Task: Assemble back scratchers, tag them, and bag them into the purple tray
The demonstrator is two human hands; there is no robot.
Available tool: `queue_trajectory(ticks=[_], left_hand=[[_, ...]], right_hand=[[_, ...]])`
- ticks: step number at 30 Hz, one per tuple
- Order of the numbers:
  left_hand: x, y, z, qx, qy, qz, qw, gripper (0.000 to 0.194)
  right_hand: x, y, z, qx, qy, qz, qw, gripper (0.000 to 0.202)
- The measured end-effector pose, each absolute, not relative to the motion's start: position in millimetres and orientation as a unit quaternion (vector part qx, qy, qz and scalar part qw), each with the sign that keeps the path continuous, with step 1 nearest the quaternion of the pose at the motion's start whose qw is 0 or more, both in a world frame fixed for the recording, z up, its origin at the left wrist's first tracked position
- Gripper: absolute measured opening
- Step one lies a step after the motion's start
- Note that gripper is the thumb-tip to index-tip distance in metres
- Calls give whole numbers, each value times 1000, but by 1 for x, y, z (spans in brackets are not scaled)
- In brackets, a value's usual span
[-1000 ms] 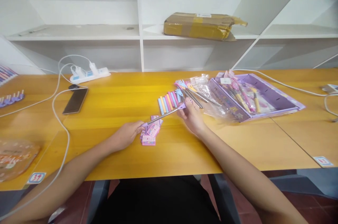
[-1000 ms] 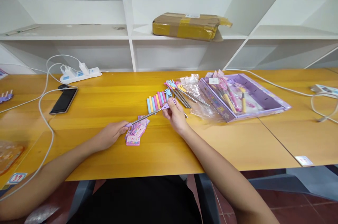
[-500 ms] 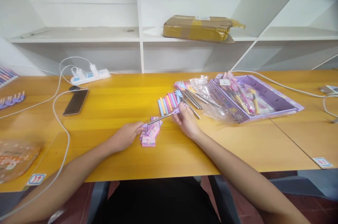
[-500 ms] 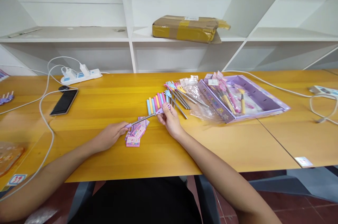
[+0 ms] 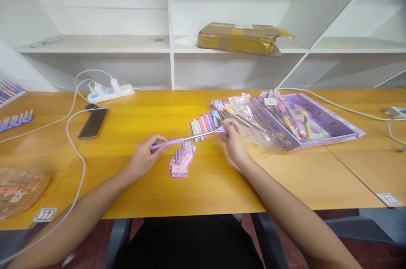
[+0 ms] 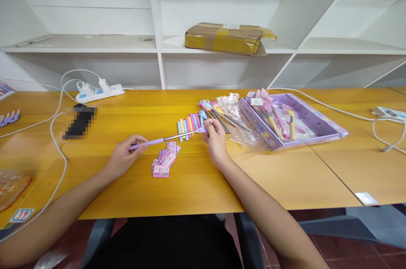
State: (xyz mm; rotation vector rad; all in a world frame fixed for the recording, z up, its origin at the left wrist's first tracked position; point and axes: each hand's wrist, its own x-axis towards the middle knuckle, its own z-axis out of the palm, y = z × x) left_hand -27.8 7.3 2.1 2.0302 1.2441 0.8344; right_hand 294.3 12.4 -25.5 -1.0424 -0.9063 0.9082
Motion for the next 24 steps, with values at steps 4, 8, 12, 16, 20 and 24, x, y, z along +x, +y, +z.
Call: queue_trajectory(ticks=[4,8,12,16,20,24], left_hand=[[-27,7,0,733,454,368,349,25],[-26,10,-2,706,471,387,360,28],[-26,12,-1,694,489,394,352,30],[-27,12,-2,706,478,385,355,28],[-27,10,-3,715,468,389,345,26],[-27,11,-2,712,469,396,342,26]], right_hand=[[288,9,-25,-477,-385,433,661,22],[282,3,-27,-486,-430,445,617,27],[280,0,-32,-517,-474,423,574,32],[282,-1,-36,-537,-498,397,553,36],[283,-2,-35,-550,-524,363,540,35],[283,-3,-34,-559,-554,334,519,33]])
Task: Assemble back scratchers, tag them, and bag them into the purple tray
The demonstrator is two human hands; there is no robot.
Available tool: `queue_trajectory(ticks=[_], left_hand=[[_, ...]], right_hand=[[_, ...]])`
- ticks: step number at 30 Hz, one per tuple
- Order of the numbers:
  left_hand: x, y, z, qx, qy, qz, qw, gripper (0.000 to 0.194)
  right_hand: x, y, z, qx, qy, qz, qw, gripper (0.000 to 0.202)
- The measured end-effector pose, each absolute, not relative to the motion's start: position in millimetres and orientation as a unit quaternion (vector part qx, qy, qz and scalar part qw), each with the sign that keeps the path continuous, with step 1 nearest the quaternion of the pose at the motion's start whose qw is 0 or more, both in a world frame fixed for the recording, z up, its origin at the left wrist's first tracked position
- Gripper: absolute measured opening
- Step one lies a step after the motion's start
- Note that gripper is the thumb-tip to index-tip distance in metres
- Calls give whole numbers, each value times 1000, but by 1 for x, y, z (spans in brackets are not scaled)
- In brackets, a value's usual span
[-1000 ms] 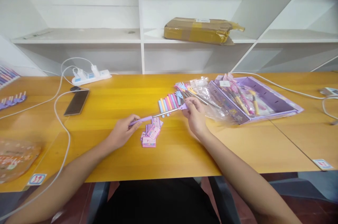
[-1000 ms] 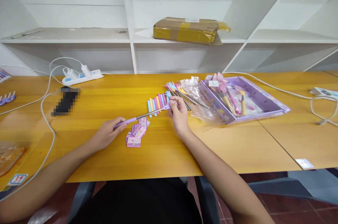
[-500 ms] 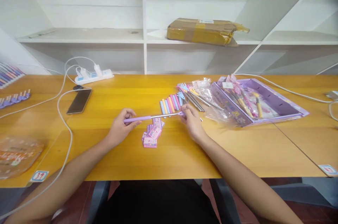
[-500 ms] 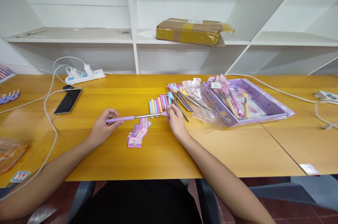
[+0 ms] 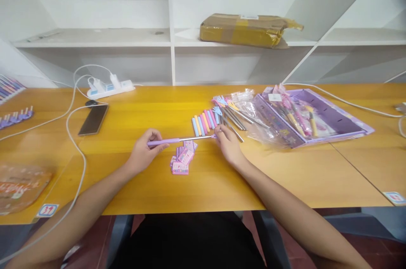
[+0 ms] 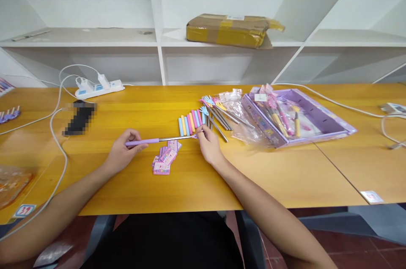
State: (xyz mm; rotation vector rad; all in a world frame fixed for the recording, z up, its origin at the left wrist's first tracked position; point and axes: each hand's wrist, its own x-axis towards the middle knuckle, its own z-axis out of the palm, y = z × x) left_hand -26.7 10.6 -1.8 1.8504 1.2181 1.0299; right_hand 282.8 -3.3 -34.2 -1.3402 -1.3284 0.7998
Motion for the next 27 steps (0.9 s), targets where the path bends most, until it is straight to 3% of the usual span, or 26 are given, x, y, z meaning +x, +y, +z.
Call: queue_trajectory(ticks=[27], left_hand=[[-17,6,-14,717,450,375,378,23]], right_hand=[[273,-10,-35,-577,-587,335,458,28]])
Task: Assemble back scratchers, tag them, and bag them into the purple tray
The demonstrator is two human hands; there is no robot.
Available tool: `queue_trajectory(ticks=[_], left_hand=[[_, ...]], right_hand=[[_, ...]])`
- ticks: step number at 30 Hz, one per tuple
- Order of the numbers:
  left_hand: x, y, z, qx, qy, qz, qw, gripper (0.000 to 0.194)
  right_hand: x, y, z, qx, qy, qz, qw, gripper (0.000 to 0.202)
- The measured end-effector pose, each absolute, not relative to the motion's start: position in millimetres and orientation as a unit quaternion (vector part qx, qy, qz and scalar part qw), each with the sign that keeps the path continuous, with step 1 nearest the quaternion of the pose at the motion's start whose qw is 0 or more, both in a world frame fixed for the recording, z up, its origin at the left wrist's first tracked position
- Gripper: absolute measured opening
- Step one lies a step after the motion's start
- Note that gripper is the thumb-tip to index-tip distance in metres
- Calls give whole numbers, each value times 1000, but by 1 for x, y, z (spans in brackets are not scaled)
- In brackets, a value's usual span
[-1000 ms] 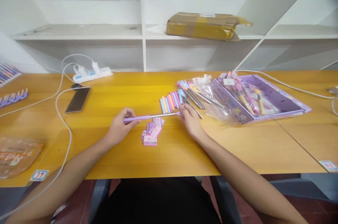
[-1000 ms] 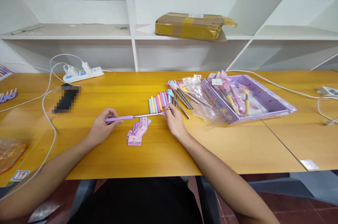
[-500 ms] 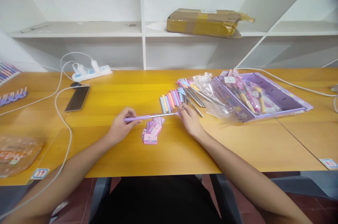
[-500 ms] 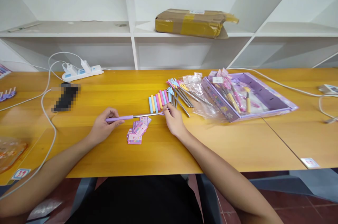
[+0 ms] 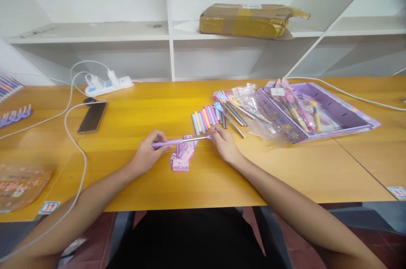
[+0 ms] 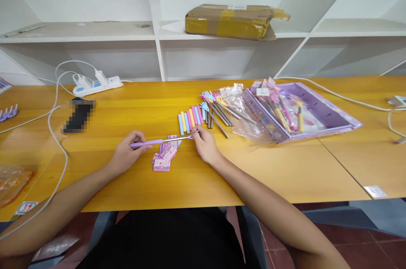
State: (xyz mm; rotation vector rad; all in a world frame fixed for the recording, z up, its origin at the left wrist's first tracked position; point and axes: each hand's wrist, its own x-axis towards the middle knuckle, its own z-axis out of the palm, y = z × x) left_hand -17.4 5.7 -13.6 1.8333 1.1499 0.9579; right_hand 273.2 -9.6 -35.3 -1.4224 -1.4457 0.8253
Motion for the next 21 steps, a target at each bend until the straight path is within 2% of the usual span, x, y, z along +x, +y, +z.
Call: queue_trajectory(ticks=[21], left_hand=[[-8,3,-30,726,432,365,392,23]], right_hand=[[264,-18,-37,-589,-596,322,440,28]])
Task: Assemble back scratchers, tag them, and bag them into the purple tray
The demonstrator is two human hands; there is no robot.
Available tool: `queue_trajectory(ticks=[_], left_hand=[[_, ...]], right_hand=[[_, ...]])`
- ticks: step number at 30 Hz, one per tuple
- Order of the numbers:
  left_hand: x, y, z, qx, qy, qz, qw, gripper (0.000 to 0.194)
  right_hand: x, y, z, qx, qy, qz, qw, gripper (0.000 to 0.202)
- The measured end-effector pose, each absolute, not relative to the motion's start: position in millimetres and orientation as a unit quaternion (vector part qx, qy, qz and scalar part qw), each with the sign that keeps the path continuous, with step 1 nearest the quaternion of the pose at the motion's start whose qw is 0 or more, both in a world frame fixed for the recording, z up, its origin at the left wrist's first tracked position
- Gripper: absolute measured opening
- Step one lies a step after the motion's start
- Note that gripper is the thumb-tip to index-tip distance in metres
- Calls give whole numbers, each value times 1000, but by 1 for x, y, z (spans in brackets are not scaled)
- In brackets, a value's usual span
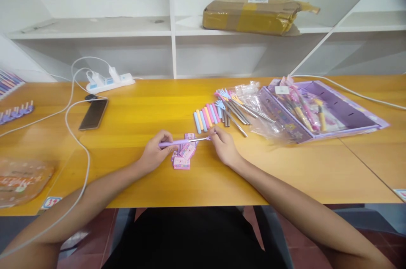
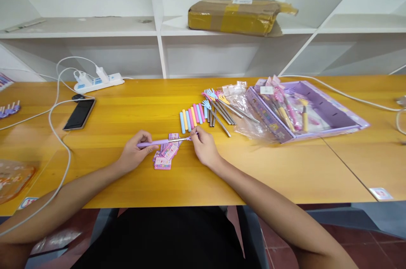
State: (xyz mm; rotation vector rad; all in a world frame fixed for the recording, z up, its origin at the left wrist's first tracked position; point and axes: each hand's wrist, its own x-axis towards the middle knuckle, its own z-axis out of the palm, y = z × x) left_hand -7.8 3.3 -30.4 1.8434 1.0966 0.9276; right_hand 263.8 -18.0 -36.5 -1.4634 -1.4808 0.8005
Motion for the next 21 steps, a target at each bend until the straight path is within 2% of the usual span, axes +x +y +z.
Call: queue_trajectory(ticks=[16,21], left_hand=[[-2,-4,-34,739,402,356,408,19],[-4,-3,-28,738,410,386,372,17]], right_hand=[[262,-21,-39,-590,-604,314,434,30],[256,-11,-42,-576,-588,313,475,29]])
